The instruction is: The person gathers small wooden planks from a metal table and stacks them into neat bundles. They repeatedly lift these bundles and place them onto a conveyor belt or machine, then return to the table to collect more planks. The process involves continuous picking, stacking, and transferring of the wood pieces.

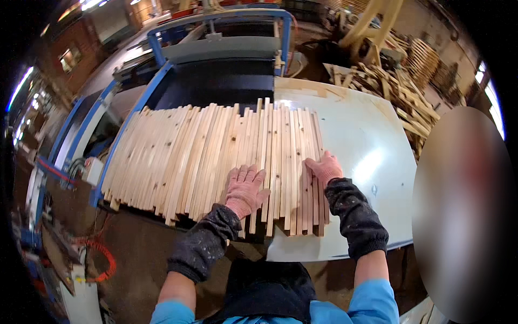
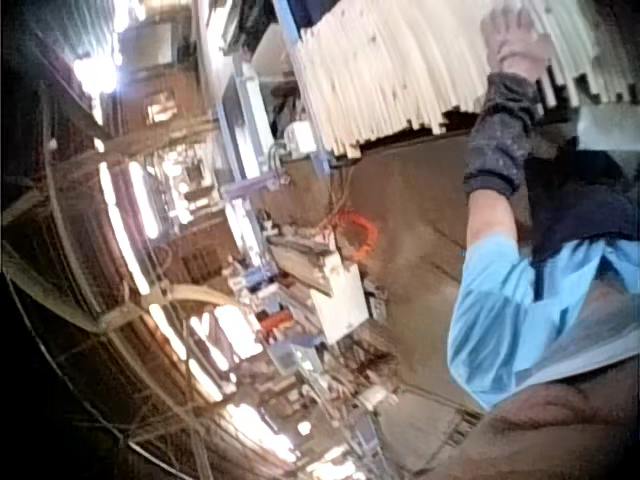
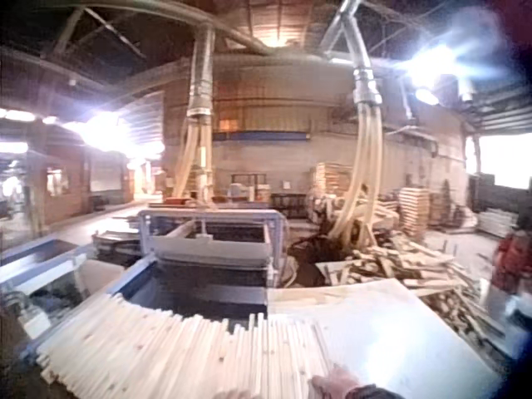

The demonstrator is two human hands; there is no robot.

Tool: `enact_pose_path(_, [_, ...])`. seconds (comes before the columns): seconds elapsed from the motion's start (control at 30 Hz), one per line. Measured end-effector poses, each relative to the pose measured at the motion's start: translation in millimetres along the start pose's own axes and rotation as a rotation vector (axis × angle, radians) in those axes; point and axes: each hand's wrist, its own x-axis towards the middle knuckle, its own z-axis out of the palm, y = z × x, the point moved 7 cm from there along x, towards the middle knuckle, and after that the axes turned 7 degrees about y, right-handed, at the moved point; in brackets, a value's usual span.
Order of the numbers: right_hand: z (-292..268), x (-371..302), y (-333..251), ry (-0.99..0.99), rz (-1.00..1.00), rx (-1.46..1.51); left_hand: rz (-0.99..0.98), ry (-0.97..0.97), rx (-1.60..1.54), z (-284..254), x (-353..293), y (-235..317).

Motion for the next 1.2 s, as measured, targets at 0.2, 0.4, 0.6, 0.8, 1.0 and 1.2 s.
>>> enact_pose_path(0.2, [8.9, -24.1, -76.5, 0.270, -0.393, -0.191, 0.004, 0.051, 0.077, 5.1, 4.3, 2.4])
enact_pose_path(0.4, [43.9, -25.2, -152.7, 0.300, -0.413, -0.286, 0.005, 0.000, 0.189, 2.3, 8.3, 7.7])
enact_pose_path(0.6, [27.1, -16.5, -127.1, 0.274, -0.398, -0.271, 0.018, 0.005, 0.164, 5.4, 12.7, 10.3])
enact_pose_path(0.8, [7.6, 0.0, -94.9, 0.292, -0.365, -0.261, 0.043, 0.028, 0.183, 6.9, 14.6, 6.6])
enact_pose_path(1.0, [16.1, -27.9, -141.4, 0.249, -0.613, -0.081, 0.047, -0.002, 0.264, 10.4, 19.5, 9.3])
enact_pose_path(1.2, [46.1, -41.8, -149.8, -0.081, -0.346, -0.108, 0.056, -0.030, 0.247, 8.6, 24.3, 11.9])
